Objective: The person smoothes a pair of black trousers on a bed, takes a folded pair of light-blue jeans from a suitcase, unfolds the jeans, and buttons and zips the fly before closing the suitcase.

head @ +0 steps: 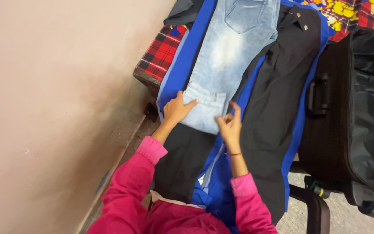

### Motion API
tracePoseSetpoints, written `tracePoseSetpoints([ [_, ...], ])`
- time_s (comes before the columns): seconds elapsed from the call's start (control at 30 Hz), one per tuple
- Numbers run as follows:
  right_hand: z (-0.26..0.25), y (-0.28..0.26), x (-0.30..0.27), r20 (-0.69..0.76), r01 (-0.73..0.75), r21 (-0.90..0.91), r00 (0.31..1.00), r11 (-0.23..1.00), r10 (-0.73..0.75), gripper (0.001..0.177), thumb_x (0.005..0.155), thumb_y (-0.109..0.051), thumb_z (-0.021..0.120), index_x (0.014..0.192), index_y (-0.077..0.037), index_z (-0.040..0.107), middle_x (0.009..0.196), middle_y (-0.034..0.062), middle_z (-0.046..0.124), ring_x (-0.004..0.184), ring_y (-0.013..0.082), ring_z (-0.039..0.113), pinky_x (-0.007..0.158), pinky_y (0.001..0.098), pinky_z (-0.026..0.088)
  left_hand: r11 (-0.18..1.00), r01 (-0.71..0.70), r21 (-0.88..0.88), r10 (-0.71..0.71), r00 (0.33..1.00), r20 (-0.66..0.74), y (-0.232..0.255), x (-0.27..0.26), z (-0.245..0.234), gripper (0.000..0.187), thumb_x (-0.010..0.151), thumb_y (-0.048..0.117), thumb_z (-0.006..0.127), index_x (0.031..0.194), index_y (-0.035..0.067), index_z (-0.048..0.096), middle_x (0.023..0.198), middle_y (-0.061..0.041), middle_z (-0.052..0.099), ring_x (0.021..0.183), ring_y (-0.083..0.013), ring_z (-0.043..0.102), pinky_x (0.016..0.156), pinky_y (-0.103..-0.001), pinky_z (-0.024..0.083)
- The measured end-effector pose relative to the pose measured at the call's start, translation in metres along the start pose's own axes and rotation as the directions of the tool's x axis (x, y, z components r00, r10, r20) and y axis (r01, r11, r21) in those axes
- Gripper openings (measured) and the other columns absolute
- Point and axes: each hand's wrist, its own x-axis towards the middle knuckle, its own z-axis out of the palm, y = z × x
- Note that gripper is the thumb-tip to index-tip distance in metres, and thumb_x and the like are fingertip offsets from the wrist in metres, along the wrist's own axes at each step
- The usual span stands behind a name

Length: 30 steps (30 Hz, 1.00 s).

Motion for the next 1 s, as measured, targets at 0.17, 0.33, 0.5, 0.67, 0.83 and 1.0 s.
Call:
tracePoseSetpoints([
  [0.17, 0.020, 0.064, -0.025, -0.011, -0.181, 0.162, 0.983, 0.970, 0.185, 0.077, 0.086, -0.009, 0.076, 0.152, -0.005, 0.037, 0.064, -0.0052, 0.053, 0.055, 0.0031, 0.047, 0.051, 0.0214, 0.038, 0.971, -0.093, 0.220, 0.090, 0.996, 0.025, -0.013, -0.005, 0.016, 0.085, 0.082, 0.065, 0.070, 0.133, 0.001, 0.047, 0.086, -0.025, 0.073, 0.079, -0.0434, 0.072, 0.068, -0.055, 0.055],
  [0.33, 0.007, 0.050, -0.028, -0.022, -0.103, 0.105, 0.994, 0.989, 0.105, 0.069, 0.089, -0.011, 0.077, 0.150, -0.002, 0.046, 0.067, -0.0056, 0.053, 0.059, 0.0023, 0.047, 0.054, 0.0202, 0.038, 0.976, -0.092, 0.197, 0.092, 0.996, 0.011, -0.005, -0.016, 0.004, 0.087, 0.086, 0.059, 0.070, 0.143, 0.001, 0.039, 0.089, -0.026, 0.073, 0.080, -0.0446, 0.071, 0.070, -0.056, 0.054],
  [0.5, 0.011, 0.042, -0.050, -0.094, -0.080, 0.013, 0.992, 0.997, 0.081, 0.067, 0.088, -0.013, 0.079, 0.147, -0.002, 0.048, 0.067, -0.0020, 0.055, 0.061, 0.0058, 0.051, 0.058, 0.0233, 0.044, 0.952, -0.155, 0.262, 0.156, 0.988, 0.017, -0.009, -0.042, 0.000, 0.093, 0.087, 0.052, 0.073, 0.158, 0.008, 0.030, 0.103, -0.027, 0.068, 0.083, -0.0439, 0.070, 0.073, -0.056, 0.054],
  [0.67, 0.017, 0.017, -0.090, -0.060, 0.132, -0.339, 0.985, 0.932, -0.161, 0.057, 0.091, -0.015, 0.076, 0.142, -0.003, 0.054, 0.070, 0.0051, 0.062, 0.064, 0.0168, 0.063, 0.064, 0.0319, 0.051, 0.911, -0.154, 0.383, 0.102, 0.983, 0.154, -0.022, -0.073, 0.006, 0.125, 0.072, 0.052, 0.084, 0.161, 0.003, 0.012, 0.112, -0.029, 0.064, 0.095, -0.0426, 0.068, 0.080, -0.054, 0.053],
  [0.83, 0.017, 0.001, -0.092, -0.039, 0.154, -0.356, 0.983, 0.922, -0.179, 0.059, 0.091, -0.016, 0.074, 0.144, -0.002, 0.052, 0.071, 0.0064, 0.064, 0.066, 0.0206, 0.065, 0.066, 0.0349, 0.052, 0.896, -0.268, 0.355, 0.301, 0.953, -0.041, -0.025, -0.069, 0.016, 0.123, 0.064, 0.039, 0.087, 0.154, 0.004, 0.012, 0.113, -0.027, 0.063, 0.095, -0.0441, 0.066, 0.078, -0.059, 0.051],
  [1.0, 0.018, 0.009, -0.089, -0.060, 0.130, -0.358, 0.985, 0.925, -0.161, 0.054, 0.090, -0.016, 0.076, 0.139, -0.002, 0.060, 0.070, 0.0068, 0.065, 0.065, 0.0194, 0.064, 0.066, 0.0339, 0.052, 0.967, -0.215, 0.139, 0.206, 0.975, 0.079, -0.028, -0.040, 0.023, 0.112, 0.075, 0.024, 0.078, 0.163, 0.006, 0.011, 0.114, -0.030, 0.061, 0.097, -0.0467, 0.065, 0.084, -0.053, 0.053],
])
